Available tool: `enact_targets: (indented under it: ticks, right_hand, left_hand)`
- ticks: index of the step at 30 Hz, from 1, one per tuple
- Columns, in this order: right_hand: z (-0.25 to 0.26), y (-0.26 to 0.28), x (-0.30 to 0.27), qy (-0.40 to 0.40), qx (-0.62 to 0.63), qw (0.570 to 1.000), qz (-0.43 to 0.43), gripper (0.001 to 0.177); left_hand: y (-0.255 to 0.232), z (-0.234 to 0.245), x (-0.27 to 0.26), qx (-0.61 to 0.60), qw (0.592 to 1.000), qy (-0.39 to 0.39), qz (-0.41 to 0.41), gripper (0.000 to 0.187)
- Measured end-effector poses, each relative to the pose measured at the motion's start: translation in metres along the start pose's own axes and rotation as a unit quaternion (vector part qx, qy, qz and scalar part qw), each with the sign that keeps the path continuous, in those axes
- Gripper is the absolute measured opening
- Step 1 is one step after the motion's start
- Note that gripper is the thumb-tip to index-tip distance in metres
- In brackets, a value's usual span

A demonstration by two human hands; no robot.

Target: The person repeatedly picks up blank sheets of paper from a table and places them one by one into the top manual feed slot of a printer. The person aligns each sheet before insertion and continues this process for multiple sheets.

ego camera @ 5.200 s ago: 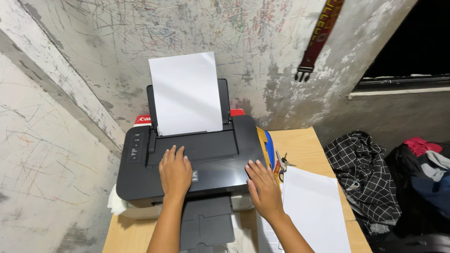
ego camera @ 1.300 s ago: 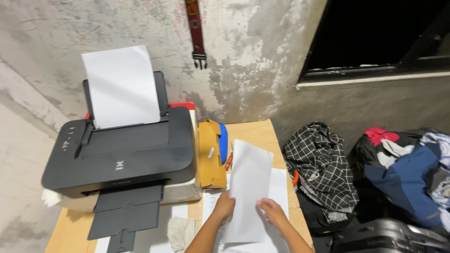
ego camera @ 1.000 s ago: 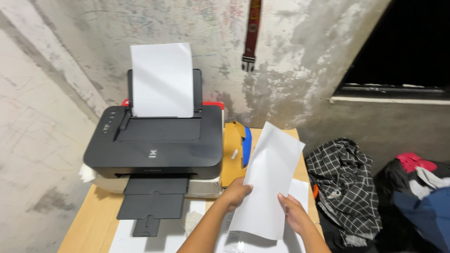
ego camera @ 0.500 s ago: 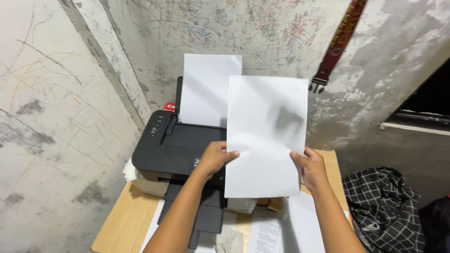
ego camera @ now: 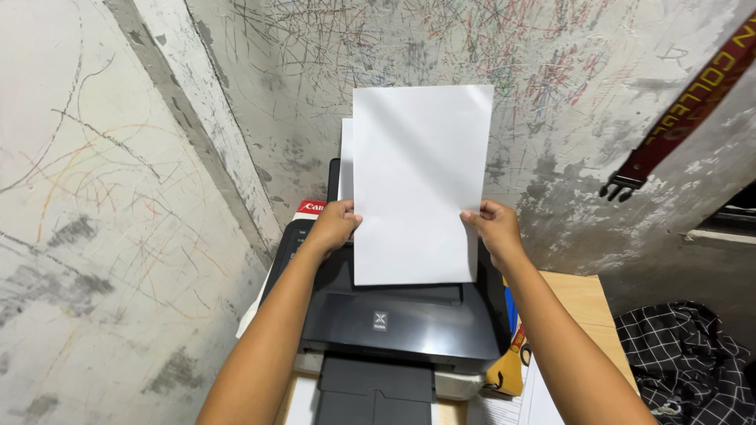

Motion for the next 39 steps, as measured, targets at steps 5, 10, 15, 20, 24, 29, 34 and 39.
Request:
enact_targets:
  ticks: [5,10,15,20,24,29,34,39]
  right_hand:
    - [-0.021,0.008,0.028,-0.052,-0.019,0.998,0.002,0.015]
    - [-0.038,0.017,0.051,-0.070,-0.048,0.995,0.046,0.012]
    - [-0.044,0.008,0.063,-0.069,-0.077,0.994,0.046,0.008]
    - [-0.050,-0.014,0.063,-0.062,-0.064,0.995,0.049,0.008]
    - [-0.052,-0.026,0.060,-0.062,-0.080,0.995,0.026,0.009]
    - [-0.057,-0.025,0.053,-0.059,-0.087,0.994,0.013,0.008]
    - [-0.058,-0.018,0.051,-0.080,-0.120,0.989,-0.016,0.004]
    - [-0.058,-0.021,0.051,-0.062,-0.118,0.991,-0.013,0.004]
  left_hand:
    - [-0.025,0.041,0.023,0.109,0.987,-0.116,-0.008,0.017]
    - [-0.029,0.062,0.047,0.142,0.975,-0.170,-0.016,0.013]
    - [-0.015,0.069,0.073,0.136,0.975,-0.173,-0.021,0.014]
    - [0.004,0.071,0.083,0.138,0.977,-0.163,-0.017,0.014]
    - [0.014,0.074,0.085,0.143,0.976,-0.166,-0.007,0.017]
    - [0.021,0.075,0.084,0.140,0.977,-0.162,-0.005,0.016]
    - [0.015,0.077,0.083,0.118,0.977,-0.176,-0.003,0.017]
    - [0.013,0.076,0.079,0.099,0.982,-0.156,0.024,0.023]
Point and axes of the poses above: each hand's wrist, its own x-axis towards the middle knuckle, its own z-axis out of the back of the hand, y = z × x, the point moved 7 cm from there along x, towards the middle knuckle, and after that the axes turned 7 degrees about z, right-handed, at the moved point
